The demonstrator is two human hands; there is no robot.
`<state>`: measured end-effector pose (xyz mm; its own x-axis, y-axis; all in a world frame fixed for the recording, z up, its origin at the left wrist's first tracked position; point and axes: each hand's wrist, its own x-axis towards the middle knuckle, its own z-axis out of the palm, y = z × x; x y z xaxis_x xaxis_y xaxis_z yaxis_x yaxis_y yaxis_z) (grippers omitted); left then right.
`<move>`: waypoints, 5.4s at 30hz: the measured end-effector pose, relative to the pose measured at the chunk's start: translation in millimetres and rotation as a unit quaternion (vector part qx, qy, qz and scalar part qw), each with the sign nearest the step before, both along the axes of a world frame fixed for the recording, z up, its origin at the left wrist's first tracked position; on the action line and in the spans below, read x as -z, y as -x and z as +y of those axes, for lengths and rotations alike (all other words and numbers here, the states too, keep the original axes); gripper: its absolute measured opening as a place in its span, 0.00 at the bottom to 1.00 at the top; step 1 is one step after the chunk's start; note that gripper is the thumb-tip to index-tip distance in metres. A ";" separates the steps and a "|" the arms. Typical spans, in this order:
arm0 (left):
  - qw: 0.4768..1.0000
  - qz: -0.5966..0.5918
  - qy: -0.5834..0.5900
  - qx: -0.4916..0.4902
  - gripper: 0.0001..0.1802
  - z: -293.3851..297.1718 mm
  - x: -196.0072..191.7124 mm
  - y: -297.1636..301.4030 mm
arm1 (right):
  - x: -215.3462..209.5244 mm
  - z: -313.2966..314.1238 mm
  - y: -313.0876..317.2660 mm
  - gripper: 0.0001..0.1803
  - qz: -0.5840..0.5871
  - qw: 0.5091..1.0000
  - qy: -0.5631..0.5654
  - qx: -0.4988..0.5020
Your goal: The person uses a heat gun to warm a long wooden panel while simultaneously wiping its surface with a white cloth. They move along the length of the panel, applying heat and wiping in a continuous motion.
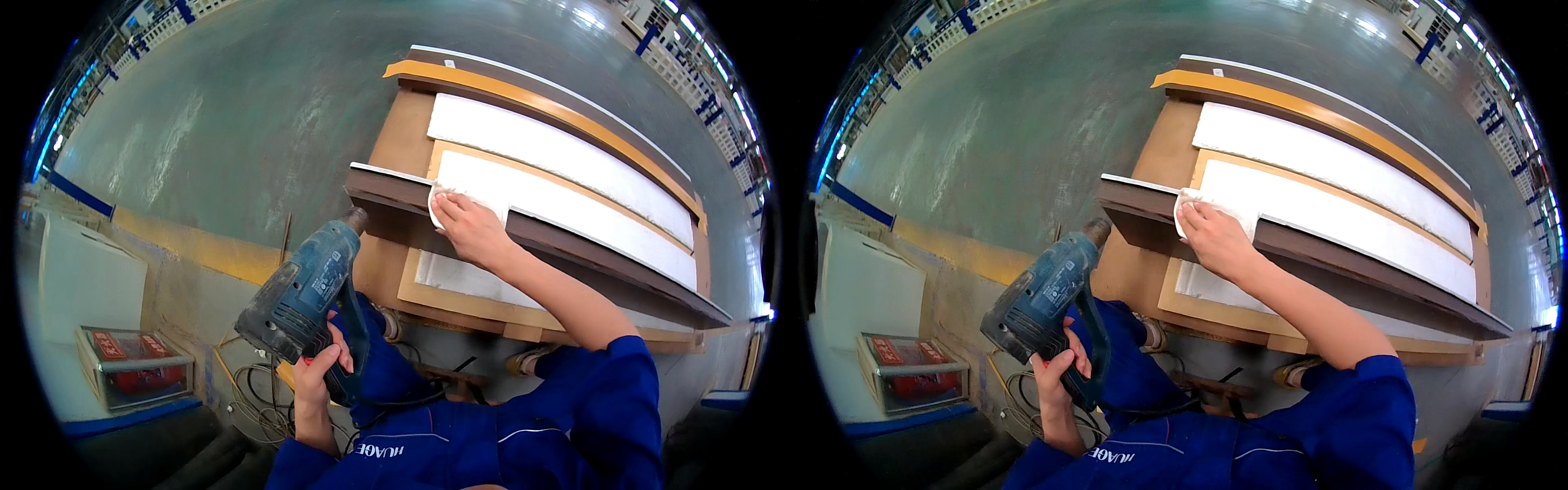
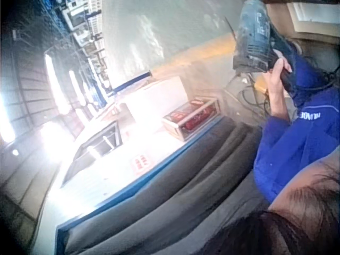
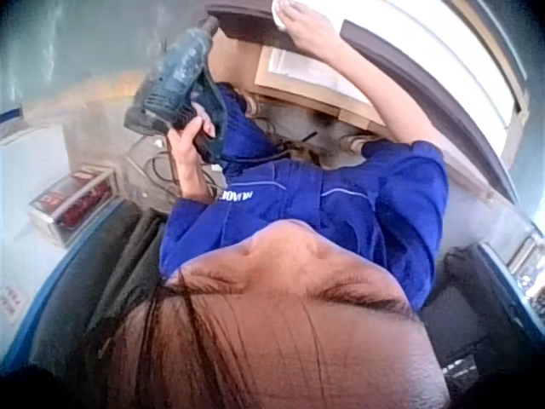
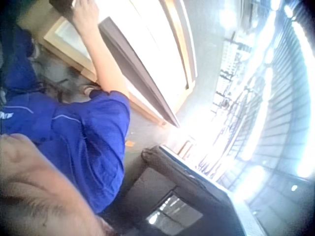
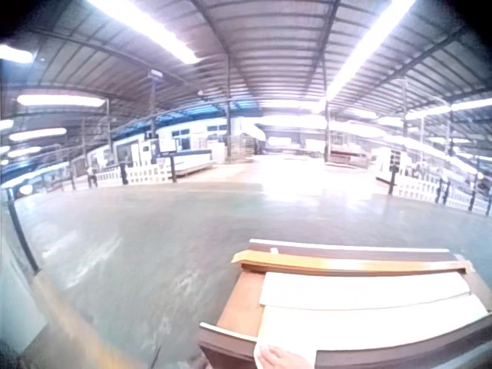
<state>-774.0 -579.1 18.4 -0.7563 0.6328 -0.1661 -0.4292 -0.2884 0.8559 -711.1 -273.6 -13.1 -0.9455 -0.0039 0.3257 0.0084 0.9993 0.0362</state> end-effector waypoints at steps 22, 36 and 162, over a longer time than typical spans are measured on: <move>0.995 0.051 -0.049 -0.072 0.26 -35.5 2.7 26.7 | 47.0 -63.3 133.1 0.22 0.112 0.987 -0.083 -0.074; 0.982 0.095 -0.161 -0.039 0.27 -31.5 -17.0 -10.2 | -49.1 -116.0 -80.3 0.11 0.060 0.874 0.476 0.080; 0.566 0.792 -0.007 0.229 0.17 369.3 73.7 -254.7 | -76.6 -23.8 -500.5 0.09 0.363 0.494 0.717 0.334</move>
